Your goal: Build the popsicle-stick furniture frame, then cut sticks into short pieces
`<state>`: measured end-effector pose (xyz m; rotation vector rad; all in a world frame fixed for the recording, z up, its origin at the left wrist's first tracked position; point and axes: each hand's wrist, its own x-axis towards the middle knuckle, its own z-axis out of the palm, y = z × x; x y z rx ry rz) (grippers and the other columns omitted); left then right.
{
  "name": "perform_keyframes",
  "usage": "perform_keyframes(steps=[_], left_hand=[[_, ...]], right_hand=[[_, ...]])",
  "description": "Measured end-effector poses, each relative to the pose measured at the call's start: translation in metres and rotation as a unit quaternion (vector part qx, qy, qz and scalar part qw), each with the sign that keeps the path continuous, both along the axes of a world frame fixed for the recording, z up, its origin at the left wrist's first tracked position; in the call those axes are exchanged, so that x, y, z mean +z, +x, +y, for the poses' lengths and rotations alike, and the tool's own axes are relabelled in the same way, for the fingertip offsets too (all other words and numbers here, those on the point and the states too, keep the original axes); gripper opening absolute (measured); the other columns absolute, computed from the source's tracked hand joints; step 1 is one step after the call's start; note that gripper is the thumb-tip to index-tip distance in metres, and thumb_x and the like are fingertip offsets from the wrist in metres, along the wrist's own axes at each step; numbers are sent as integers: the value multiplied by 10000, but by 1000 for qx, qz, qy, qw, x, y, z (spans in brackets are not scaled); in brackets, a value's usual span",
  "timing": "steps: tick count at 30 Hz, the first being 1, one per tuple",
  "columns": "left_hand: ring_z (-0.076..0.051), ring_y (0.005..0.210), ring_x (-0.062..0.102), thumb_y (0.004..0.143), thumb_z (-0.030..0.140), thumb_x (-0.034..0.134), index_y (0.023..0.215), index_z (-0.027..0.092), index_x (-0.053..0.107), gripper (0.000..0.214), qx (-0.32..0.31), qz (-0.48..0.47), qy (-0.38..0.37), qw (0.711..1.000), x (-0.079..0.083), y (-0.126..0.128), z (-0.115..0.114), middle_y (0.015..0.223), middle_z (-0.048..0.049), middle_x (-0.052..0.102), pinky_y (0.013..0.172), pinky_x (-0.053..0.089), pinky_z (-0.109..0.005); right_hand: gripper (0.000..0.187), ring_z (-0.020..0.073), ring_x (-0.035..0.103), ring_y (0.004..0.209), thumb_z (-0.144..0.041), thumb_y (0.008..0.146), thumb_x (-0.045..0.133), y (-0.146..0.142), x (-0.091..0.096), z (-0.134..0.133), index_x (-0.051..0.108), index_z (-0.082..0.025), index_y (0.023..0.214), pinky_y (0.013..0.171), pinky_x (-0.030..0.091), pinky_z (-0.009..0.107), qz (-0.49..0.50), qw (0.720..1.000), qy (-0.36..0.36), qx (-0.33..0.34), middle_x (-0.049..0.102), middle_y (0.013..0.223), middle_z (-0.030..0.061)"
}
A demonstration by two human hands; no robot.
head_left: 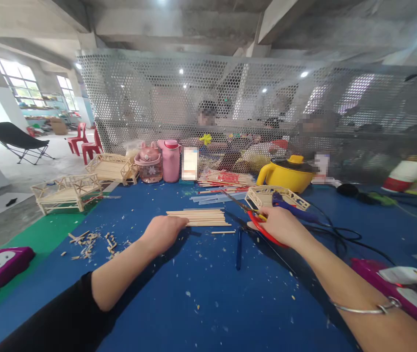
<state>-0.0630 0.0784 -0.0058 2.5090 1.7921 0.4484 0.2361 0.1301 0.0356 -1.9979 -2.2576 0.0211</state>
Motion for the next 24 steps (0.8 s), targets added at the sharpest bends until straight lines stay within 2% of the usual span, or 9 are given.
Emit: perform_keyframes(steps=[3,6,10,13,16,19,21,22,24], left_hand=[[-221,859,626,810,101,416,966,209,612,273,-23,95,4,995,0,16,0,897,-84,678,726,435,-282],[-230,818,626,814,100,415,923,178,606,233,-27,131,24,991,1,21,-1,852,-94,667,711,445,-309],[-237,791,625,805,84,416,919,166,611,241,-17,157,26,987,1,25,-2,832,-95,649,690,453,-331],[-239,793,623,805,100,422,872,158,626,223,-5,166,21,986,1,28,-4,827,-98,638,685,451,-330],[-222,807,620,801,106,430,841,170,638,221,-1,141,13,990,3,25,-4,848,-90,640,690,442,-303],[-201,836,611,832,187,424,840,196,646,222,43,-2,13,999,9,12,-3,859,-69,655,712,440,-282],[-197,834,611,843,305,441,882,194,640,232,90,-195,-10,977,13,1,-1,842,-59,667,703,455,-275],[-194,830,616,836,351,459,919,186,629,251,103,-316,-39,942,14,-4,-1,856,-61,671,693,468,-272],[-175,817,631,820,361,503,987,169,593,270,105,-545,-107,825,15,-10,-1,934,-79,671,673,495,-266]], right_hand=[[340,231,605,663,-541,652,553,22,1,-8,607,-206,679,514,355,263,-39,999,-20,-20,668,713,79],[362,256,607,667,-552,634,561,42,0,-18,593,-191,618,513,353,285,-78,994,-57,-49,666,705,113],[330,246,615,656,-477,701,508,63,-8,-32,605,-168,636,524,366,294,-83,989,-95,-82,667,721,142],[332,261,633,705,-446,728,481,69,-9,-43,629,-150,702,540,385,300,-98,985,-109,-94,673,782,153],[354,310,636,798,-425,756,462,59,3,-56,652,-127,768,586,412,335,-155,978,-94,-105,674,863,179],[258,315,637,818,-307,754,479,29,21,-68,665,-138,810,620,426,356,-198,976,-56,-71,682,888,164],[230,279,640,815,-269,766,468,-3,27,-71,661,-189,862,634,430,338,-176,984,-5,23,691,888,115],[225,252,636,826,-258,779,457,-21,26,-70,662,-217,860,651,429,319,-152,984,16,90,694,885,86],[227,211,628,842,-235,799,446,-59,18,-62,672,-237,822,670,425,281,-109,972,39,202,696,883,58]])
